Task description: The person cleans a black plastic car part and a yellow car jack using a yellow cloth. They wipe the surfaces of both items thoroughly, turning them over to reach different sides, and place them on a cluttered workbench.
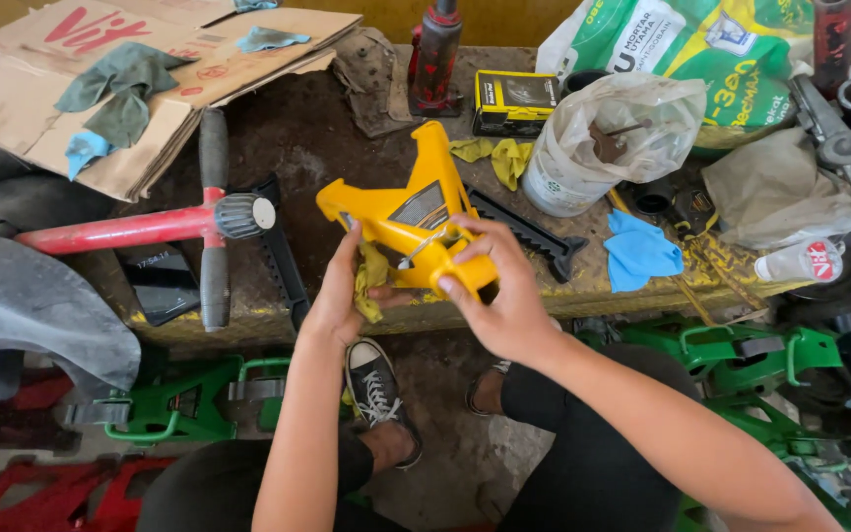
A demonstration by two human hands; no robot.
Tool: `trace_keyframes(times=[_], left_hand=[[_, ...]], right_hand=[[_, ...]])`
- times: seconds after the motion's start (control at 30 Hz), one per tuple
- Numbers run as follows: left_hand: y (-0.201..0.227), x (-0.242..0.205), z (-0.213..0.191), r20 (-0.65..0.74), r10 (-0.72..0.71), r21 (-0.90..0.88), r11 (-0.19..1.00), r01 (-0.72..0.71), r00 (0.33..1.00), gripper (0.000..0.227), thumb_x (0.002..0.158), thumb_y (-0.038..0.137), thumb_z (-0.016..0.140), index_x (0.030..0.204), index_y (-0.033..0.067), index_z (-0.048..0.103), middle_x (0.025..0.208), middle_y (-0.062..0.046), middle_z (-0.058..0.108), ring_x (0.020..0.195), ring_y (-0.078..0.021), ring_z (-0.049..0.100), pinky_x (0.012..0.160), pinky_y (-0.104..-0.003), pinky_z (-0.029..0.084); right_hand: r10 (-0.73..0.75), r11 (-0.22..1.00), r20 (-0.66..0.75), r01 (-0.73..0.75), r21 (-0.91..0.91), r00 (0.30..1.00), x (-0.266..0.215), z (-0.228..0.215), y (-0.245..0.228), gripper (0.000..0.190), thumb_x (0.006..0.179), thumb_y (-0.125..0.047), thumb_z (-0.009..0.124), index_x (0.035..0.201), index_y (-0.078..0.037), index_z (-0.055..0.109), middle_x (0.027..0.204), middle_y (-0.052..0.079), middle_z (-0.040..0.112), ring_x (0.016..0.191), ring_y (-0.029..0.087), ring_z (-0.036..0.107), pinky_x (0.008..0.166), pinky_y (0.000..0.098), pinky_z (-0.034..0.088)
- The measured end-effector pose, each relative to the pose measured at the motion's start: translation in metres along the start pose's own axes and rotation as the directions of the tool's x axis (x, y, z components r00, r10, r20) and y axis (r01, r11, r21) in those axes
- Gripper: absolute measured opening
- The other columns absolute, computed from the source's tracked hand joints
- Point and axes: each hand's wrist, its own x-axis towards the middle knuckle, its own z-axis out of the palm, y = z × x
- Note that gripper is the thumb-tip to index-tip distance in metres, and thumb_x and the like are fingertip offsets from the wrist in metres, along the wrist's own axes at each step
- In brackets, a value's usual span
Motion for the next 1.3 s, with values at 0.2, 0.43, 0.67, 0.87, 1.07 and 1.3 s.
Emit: trace_keyframes(times=[0.2, 0.43, 0.67, 0.87, 1.07, 1.3], left_hand=[[0.006, -0.016, 0.014, -0.176, 0.54, 0.795, 0.572, -0.205, 0.823, 0.05, 0.104, 0.049, 0.047, 0.125, 0.0064, 0.063, 0.102, -0.002, 0.068, 0.088, -0.0152, 0.065, 0.076, -0.039, 0.057], [0.002, -0.011, 0.008, -0.13, 0.655, 0.712, 0.584, -0.39, 0.745, 0.035, 0.099, 0.019, 0.04, 0.126, 0.0032, 0.057, 0.104, -0.016, 0.067, 0.085, -0.0208, 0.06, 0.074, -0.035, 0.05], [-0.004, -0.003, 0.031, 0.04, 0.933, 0.748, 0.21, -0.629, 0.358, 0.036, 0.101, -0.002, 0.057, 0.135, -0.0023, 0.049, 0.12, -0.016, 0.063, 0.107, -0.0236, 0.064, 0.093, -0.036, 0.054], [-0.02, 0.032, 0.031, 0.351, 0.902, 0.786, -0.139, -0.603, 0.25, 0.036, 0.108, 0.004, 0.049, 0.142, -0.0042, 0.052, 0.145, -0.025, 0.054, 0.141, -0.0457, 0.047, 0.122, -0.05, 0.034], [-0.017, 0.031, 0.043, 0.403, 0.86, 0.807, -0.174, -0.564, 0.312, 0.037, 0.112, 0.013, 0.039, 0.142, -0.0044, 0.051, 0.15, -0.025, 0.05, 0.15, -0.0482, 0.038, 0.13, -0.058, 0.02], [-0.025, 0.018, 0.061, 0.552, 0.75, 0.735, -0.232, -0.638, 0.364, 0.036, 0.103, 0.011, 0.046, 0.136, 0.0023, 0.057, 0.14, -0.02, 0.056, 0.145, -0.0439, 0.045, 0.131, -0.061, 0.016]], right_hand=[[0.088, 0.993, -0.044, -0.084, 0.081, 0.995, 0.007, -0.005, 0.025, 0.028, 0.092, -0.003, 0.074, 0.108, -0.005, 0.051, 0.143, 0.017, 0.057, 0.135, 0.029, 0.056, 0.113, 0.0393, 0.041], [0.118, 0.989, 0.005, -0.118, 0.085, 0.993, 0.017, -0.009, 0.025, 0.028, 0.093, -0.003, 0.074, 0.109, -0.005, 0.051, 0.143, 0.017, 0.057, 0.131, 0.025, 0.057, 0.11, 0.0366, 0.043], [0.104, 0.993, 0.004, -0.104, 0.06, 0.995, 0.012, -0.01, 0.025, 0.029, 0.093, -0.003, 0.075, 0.11, -0.005, 0.051, 0.141, 0.017, 0.058, 0.133, 0.027, 0.058, 0.112, 0.037, 0.042], [0.096, 0.994, -0.01, -0.095, 0.055, 0.995, 0.001, -0.012, 0.021, 0.029, 0.092, -0.002, 0.074, 0.109, -0.005, 0.05, 0.14, 0.018, 0.057, 0.134, 0.029, 0.056, 0.114, 0.0382, 0.041], [0.113, 0.992, 0.001, -0.112, 0.063, 0.994, 0.005, -0.012, 0.022, 0.03, 0.092, -0.002, 0.075, 0.108, -0.005, 0.05, 0.139, 0.018, 0.057, 0.133, 0.029, 0.058, 0.113, 0.038, 0.043], [0.088, 0.995, 0.019, -0.089, 0.046, 0.996, 0.011, -0.015, 0.023, 0.029, 0.092, -0.005, 0.076, 0.109, -0.005, 0.052, 0.135, 0.016, 0.058, 0.132, 0.031, 0.059, 0.113, 0.0395, 0.045]])
